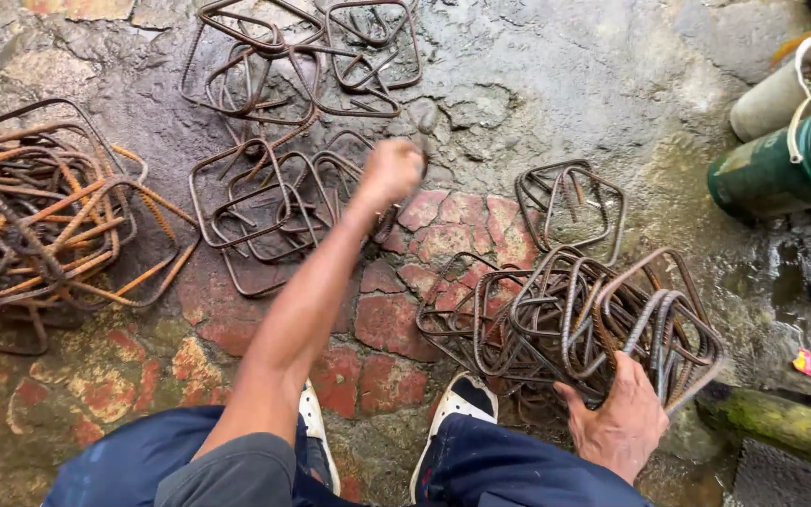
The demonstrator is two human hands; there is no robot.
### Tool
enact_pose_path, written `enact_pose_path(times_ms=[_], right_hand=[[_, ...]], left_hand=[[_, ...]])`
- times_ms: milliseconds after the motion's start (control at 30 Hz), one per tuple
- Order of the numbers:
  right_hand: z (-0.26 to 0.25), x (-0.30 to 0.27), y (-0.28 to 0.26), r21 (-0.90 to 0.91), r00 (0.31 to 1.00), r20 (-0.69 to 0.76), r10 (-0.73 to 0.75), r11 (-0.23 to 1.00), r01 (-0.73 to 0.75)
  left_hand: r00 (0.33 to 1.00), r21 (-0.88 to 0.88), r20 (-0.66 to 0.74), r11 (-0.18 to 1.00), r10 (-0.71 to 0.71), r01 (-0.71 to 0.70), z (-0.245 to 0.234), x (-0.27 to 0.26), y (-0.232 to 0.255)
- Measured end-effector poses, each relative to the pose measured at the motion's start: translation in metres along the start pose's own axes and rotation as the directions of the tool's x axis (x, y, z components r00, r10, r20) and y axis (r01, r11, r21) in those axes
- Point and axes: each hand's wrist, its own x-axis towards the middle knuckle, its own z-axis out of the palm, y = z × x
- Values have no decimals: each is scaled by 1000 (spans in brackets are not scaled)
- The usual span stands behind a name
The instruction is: The person sorts a pile of U-shaped metal rebar ties on a tiled floor. They pick up individual ties and small bundles, separate them, and place them into two distinct piles. The person works by hand without tools, organizing the metal pieces into neat stacks.
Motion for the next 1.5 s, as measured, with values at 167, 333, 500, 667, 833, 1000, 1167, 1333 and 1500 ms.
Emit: enact_pose_path(times_ms=[167, 333, 500, 667, 833, 1000, 1167, 1333, 1500], right_hand=[[-1, 5, 0, -14, 996, -19, -86, 996, 86], [-10, 5, -7, 55, 1000, 8, -10, 998, 10], [11, -9, 5, 33, 973, -190, -132, 990, 141], [10, -8, 7, 26, 973, -174, -153, 987, 160], [0, -1, 4, -33, 969, -156, -189, 982, 186], [-18, 8, 9, -50, 973, -40, -226, 973, 224], [-30, 21, 17, -29, 955, 277, -104, 993, 116], [-29, 16, 9, 51, 987, 131, -93, 995, 87], [-32, 5, -4, 73, 987, 47, -156, 986, 152]], left_hand=[[882, -18, 68, 885, 466, -466, 96, -16, 36], [845, -707, -125, 550, 521, -444, 165, 31, 61], [921, -713, 210, 695, 329, -86, 181, 30, 40], [886, 199, 464, 972, 15, -120, 183, 54, -28], [881, 317, 469, 920, 61, -232, 140, 43, -24], [779, 318, 627, 902, 32, -293, 120, 5, 4], [694, 132, 678, 889, 242, -438, 141, -43, 26], [661, 58, 698, 898, 275, -436, 137, -119, 67], [634, 99, 736, 889, 237, -448, 153, -143, 87]])
